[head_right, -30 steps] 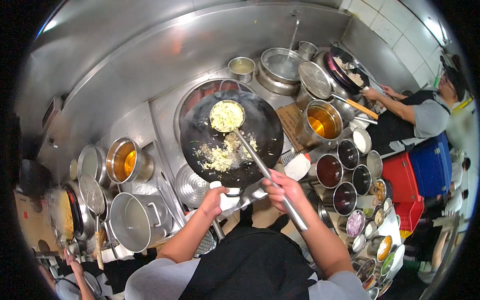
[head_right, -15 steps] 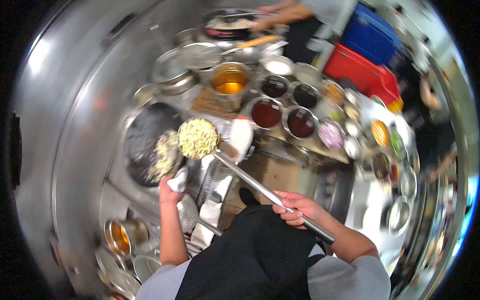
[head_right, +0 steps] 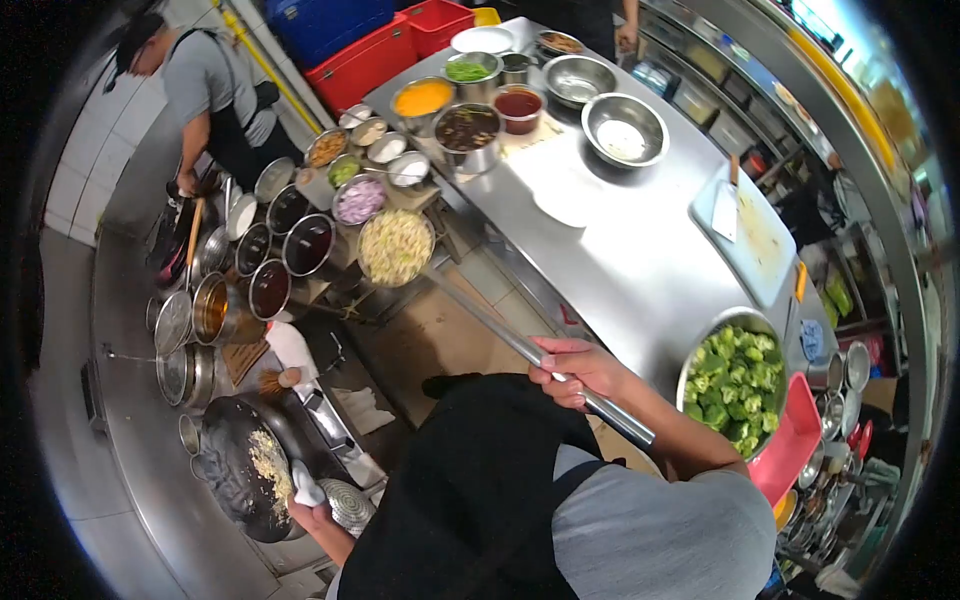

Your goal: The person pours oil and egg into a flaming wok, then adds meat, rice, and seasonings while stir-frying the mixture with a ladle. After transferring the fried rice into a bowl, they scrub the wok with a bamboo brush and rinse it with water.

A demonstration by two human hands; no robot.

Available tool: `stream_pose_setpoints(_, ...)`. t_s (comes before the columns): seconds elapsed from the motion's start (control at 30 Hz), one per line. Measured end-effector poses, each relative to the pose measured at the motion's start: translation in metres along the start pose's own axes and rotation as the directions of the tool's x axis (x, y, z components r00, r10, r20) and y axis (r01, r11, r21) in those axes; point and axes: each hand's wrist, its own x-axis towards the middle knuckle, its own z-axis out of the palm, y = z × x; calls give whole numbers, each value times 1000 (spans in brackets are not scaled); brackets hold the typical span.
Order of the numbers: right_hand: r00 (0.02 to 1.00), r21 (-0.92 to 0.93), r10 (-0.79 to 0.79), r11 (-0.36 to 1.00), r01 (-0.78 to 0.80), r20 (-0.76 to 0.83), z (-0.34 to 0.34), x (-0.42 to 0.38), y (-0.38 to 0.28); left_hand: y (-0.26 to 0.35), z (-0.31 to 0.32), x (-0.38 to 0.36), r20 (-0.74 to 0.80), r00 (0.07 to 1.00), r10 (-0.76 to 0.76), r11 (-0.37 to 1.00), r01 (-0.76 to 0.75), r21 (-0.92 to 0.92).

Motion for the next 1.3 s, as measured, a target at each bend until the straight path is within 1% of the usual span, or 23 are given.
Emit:
stream_pose_setpoints(0.07,985,27,-136,990,140,-109,-16,-47,-1,-16,-18,-30,95,994,57,988,-70,137)
stream_pose_setpoints(0.13,978,47,-165,984,172,-125,-32,-84,-6,-28,36,-132,168,982,-86,995,76,65)
stream_pose_setpoints(0.2,921,-158,-355,930,332,-160,-37,-110,-6,-44,54,-179,209,977,-39,991,11,136)
stream_pose_setpoints(0.3,839,-353,-460,867,353,-290,-43,-130,-10,-75,54,-196,190,973,-132,981,101,163)
stream_pose_setpoints(0.33,779,-460,-523,818,344,-347,-49,-129,-12,-83,96,-238,150,982,-119,985,99,139)
stream_pose_setpoints(0.4,736,-560,-566,769,309,-371,-66,-116,-13,-95,104,-240,288,882,-373,922,318,220)
stream_pose_setpoints(0.47,578,-846,-726,522,111,-372,-97,-92,-8,-104,147,-281,290,868,-402,891,299,341)
stream_pose_setpoints(0.5,575,-849,-731,516,113,-368,-129,-77,-1,-111,152,-277,305,811,-499,847,382,370)
stream_pose_setpoints(0.57,360,-974,-926,-176,-141,115,-186,-48,5,-135,167,-273,410,729,-548,825,390,409)
stream_pose_setpoints(0.67,347,-968,-938,-94,-233,8,-173,-45,5,-156,188,-286,403,693,-598,787,409,462)
stream_pose_setpoints(0.7,309,-958,-948,-159,-239,80,-173,-45,5,-157,197,-294,403,673,-620,767,412,492)
stream_pose_setpoints(0.73,325,-958,-943,-160,-238,77,-158,-51,4,-166,196,-283,371,588,-719,687,523,505)
stream_pose_setpoints(0.87,359,-984,-928,-149,-97,105,-85,-100,9,-165,217,-303,396,620,-677,719,441,537)
stream_pose_setpoints(0.93,479,-987,-870,-45,153,114,-65,-129,26,-163,222,-301,395,578,-714,689,476,547)
stream_pose_setpoints(0.97,516,-988,-850,-28,152,103,-53,-146,37,-160,224,-303,386,562,-731,671,490,556)
stream_pose_setpoints(1.03,794,-862,-581,481,160,-177,-41,-172,56,-147,236,-307,323,519,-791,605,588,537)
stream_pose_setpoints(1.07,858,-879,-498,456,137,-125,-56,-177,68,-140,246,-317,361,546,-756,649,554,521)
stream_pose_setpoints(1.13,951,-902,-267,431,-23,-152,-66,-165,78,-128,265,-313,365,394,-844,529,729,435)
stream_pose_setpoints(1.17,961,-815,-162,573,-93,-223,-83,-155,84,-152,258,-282,452,283,-846,488,752,443)
stream_pose_setpoints(1.2,964,-821,-149,562,-100,-220,-100,-132,85,-163,283,-287,320,471,-822,569,676,468)
stream_pose_setpoints(1.23,964,-905,-208,421,-65,-166,-114,-101,85,-200,279,-233,307,315,-898,436,731,525)
stream_pose_setpoints(1.27,962,-963,-252,268,-31,-101,-118,-79,81,-237,283,-191,281,354,-892,450,746,491)
stream_pose_setpoints(1.3,967,-965,-237,260,-27,-91,-111,-60,74,-230,310,-203,146,485,-862,489,725,485)
